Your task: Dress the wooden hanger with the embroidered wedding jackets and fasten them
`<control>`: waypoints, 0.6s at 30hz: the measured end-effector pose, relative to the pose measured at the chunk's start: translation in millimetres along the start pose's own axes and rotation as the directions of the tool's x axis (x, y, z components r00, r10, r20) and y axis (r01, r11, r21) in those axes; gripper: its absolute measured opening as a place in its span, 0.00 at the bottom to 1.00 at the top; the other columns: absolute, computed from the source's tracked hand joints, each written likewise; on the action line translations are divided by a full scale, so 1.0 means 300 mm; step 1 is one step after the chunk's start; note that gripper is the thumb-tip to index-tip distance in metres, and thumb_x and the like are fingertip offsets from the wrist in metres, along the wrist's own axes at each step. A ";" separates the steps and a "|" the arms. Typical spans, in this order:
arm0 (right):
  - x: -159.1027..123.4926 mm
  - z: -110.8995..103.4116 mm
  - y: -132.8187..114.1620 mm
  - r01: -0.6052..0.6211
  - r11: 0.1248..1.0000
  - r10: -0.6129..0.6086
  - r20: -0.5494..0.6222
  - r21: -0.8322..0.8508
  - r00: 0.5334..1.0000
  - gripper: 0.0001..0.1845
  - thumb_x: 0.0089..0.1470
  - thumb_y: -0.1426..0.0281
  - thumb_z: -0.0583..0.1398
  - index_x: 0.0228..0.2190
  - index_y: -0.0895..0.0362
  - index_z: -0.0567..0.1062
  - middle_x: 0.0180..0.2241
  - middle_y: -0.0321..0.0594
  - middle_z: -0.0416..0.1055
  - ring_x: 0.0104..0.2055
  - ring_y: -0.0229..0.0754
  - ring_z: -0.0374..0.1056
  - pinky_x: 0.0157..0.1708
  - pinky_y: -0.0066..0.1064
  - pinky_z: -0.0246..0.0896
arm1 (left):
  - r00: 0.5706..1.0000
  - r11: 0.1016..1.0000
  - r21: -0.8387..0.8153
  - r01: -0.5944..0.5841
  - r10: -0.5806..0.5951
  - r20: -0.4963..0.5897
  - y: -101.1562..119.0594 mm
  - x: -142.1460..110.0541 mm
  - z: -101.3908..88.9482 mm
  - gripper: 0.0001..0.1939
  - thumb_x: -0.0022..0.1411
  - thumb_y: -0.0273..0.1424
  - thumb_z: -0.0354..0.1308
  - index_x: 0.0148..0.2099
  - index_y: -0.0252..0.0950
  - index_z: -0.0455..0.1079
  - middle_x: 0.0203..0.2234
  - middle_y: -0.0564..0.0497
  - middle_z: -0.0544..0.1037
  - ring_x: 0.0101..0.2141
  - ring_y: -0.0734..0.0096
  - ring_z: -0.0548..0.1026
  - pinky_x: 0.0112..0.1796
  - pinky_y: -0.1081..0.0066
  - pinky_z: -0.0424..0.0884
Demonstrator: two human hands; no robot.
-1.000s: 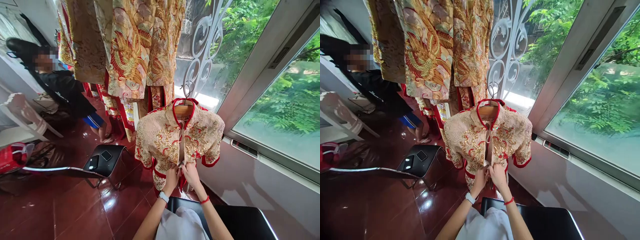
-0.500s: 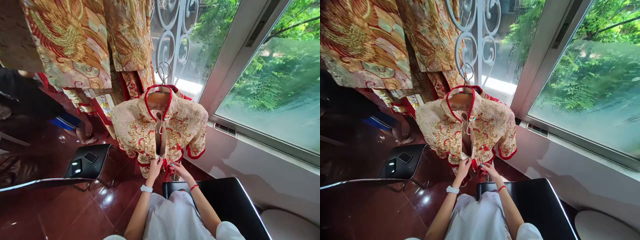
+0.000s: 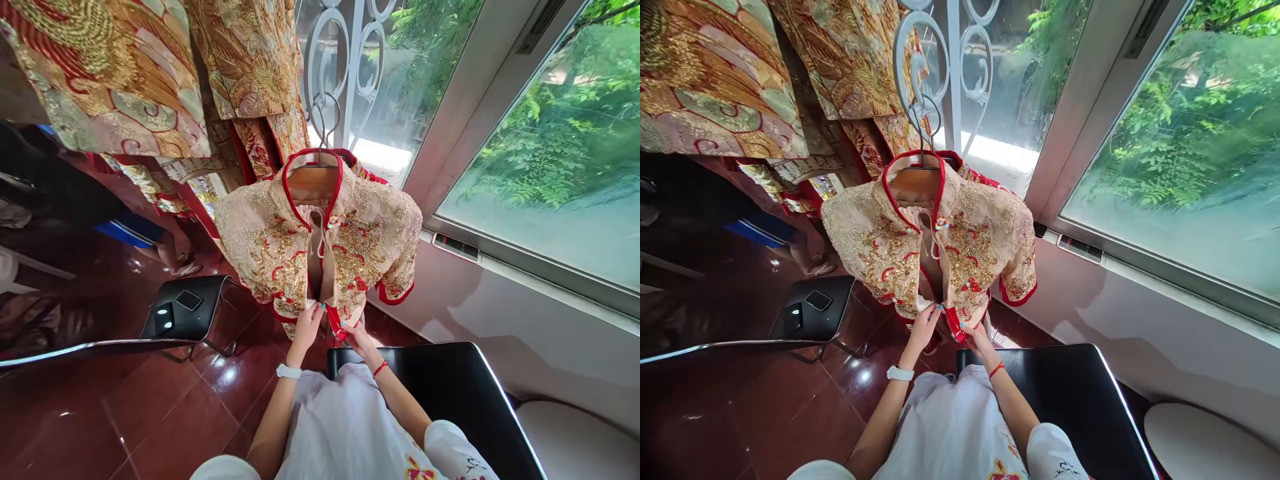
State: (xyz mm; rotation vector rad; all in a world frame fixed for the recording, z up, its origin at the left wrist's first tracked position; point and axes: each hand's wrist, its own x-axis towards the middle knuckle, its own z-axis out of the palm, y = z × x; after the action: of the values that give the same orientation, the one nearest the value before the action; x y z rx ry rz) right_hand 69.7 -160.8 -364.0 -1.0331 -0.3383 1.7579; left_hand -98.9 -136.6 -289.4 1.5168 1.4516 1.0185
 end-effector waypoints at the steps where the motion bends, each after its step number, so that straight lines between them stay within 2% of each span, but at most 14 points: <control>1: -0.004 -0.002 0.007 0.000 1.000 0.000 0.000 0.020 1.000 0.32 0.30 0.70 0.73 0.41 0.53 0.73 0.40 0.40 0.79 0.41 0.48 0.76 0.44 0.40 0.74 | 0.996 1.000 0.009 -0.009 0.010 -0.084 -0.008 -0.018 0.005 0.16 0.66 0.43 0.48 0.40 0.37 0.70 0.36 0.44 0.78 0.38 0.62 0.76 0.41 0.65 0.71; 3: -0.017 -0.021 0.024 -0.014 0.998 0.014 0.003 0.064 1.000 0.33 0.29 0.72 0.71 0.42 0.52 0.73 0.41 0.39 0.79 0.41 0.47 0.76 0.43 0.38 0.74 | 0.956 1.000 0.027 0.009 0.000 -0.294 -0.037 -0.063 0.017 0.14 0.66 0.40 0.49 0.46 0.37 0.66 0.38 0.43 0.76 0.38 0.64 0.75 0.41 0.65 0.71; 6: -0.043 -0.074 0.050 -0.047 0.993 0.051 -0.029 0.112 0.998 0.31 0.27 0.74 0.68 0.39 0.50 0.72 0.37 0.36 0.79 0.37 0.45 0.76 0.38 0.35 0.74 | 0.834 0.995 -0.035 0.090 -0.094 -0.544 -0.107 -0.132 0.019 0.16 0.63 0.39 0.54 0.49 0.38 0.58 0.31 0.51 0.71 0.30 0.69 0.71 0.34 0.69 0.70; 8: -0.058 -0.111 0.063 -0.067 0.990 0.074 -0.057 0.125 0.996 0.28 0.27 0.75 0.66 0.37 0.50 0.72 0.33 0.34 0.78 0.34 0.44 0.76 0.34 0.33 0.73 | 0.760 0.977 -0.133 0.168 -0.214 -0.614 -0.159 -0.165 0.002 0.22 0.57 0.40 0.59 0.49 0.39 0.56 0.27 0.56 0.67 0.26 0.72 0.69 0.31 0.70 0.68; 10: -0.071 -0.136 0.070 -0.076 0.988 0.084 -0.058 0.132 0.995 0.28 0.28 0.76 0.66 0.37 0.50 0.72 0.32 0.34 0.78 0.33 0.44 0.76 0.33 0.32 0.73 | 0.710 0.940 -0.221 0.260 -0.341 -0.616 -0.203 -0.184 -0.027 0.25 0.52 0.43 0.62 0.46 0.38 0.58 0.25 0.58 0.67 0.25 0.71 0.68 0.30 0.70 0.67; 12: -0.079 -0.148 0.072 -0.066 0.986 0.071 -0.027 0.156 0.997 0.32 0.28 0.77 0.68 0.40 0.49 0.72 0.33 0.34 0.79 0.34 0.44 0.77 0.34 0.32 0.74 | 0.715 0.917 -0.261 0.302 -0.399 -0.574 -0.235 -0.192 -0.062 0.25 0.50 0.48 0.62 0.42 0.37 0.63 0.24 0.56 0.68 0.26 0.70 0.69 0.31 0.69 0.66; 14: -0.087 -0.151 0.071 -0.050 0.979 0.049 0.007 0.197 0.999 0.36 0.27 0.78 0.70 0.43 0.48 0.73 0.34 0.33 0.80 0.35 0.44 0.77 0.36 0.32 0.74 | 0.753 0.920 -0.263 0.291 -0.390 -0.531 -0.255 -0.190 -0.095 0.26 0.49 0.53 0.61 0.38 0.35 0.69 0.22 0.56 0.67 0.25 0.70 0.68 0.30 0.69 0.64; 16: -0.093 -0.148 0.069 -0.028 0.975 0.025 0.016 0.221 1.000 0.39 0.27 0.78 0.72 0.46 0.48 0.73 0.34 0.33 0.81 0.36 0.43 0.78 0.37 0.32 0.75 | 0.782 0.916 -0.281 0.287 -0.394 -0.483 -0.264 -0.178 -0.119 0.29 0.46 0.56 0.63 0.38 0.35 0.73 0.18 0.59 0.63 0.23 0.73 0.64 0.27 0.71 0.60; 18: -0.097 -0.141 0.064 -0.004 0.979 0.003 0.007 0.204 1.000 0.40 0.29 0.78 0.73 0.47 0.48 0.74 0.36 0.35 0.81 0.37 0.44 0.78 0.38 0.32 0.74 | 0.801 0.877 -0.357 0.323 -0.454 -0.390 -0.267 -0.156 -0.129 0.31 0.42 0.56 0.67 0.38 0.35 0.74 0.17 0.61 0.59 0.20 0.76 0.60 0.25 0.73 0.55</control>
State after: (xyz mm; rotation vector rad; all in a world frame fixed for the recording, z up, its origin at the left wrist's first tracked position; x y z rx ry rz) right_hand 93.5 -204.4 -387.3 -0.8812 -0.1560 1.7589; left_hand -165.5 -180.1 -351.0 0.7425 1.7700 1.3072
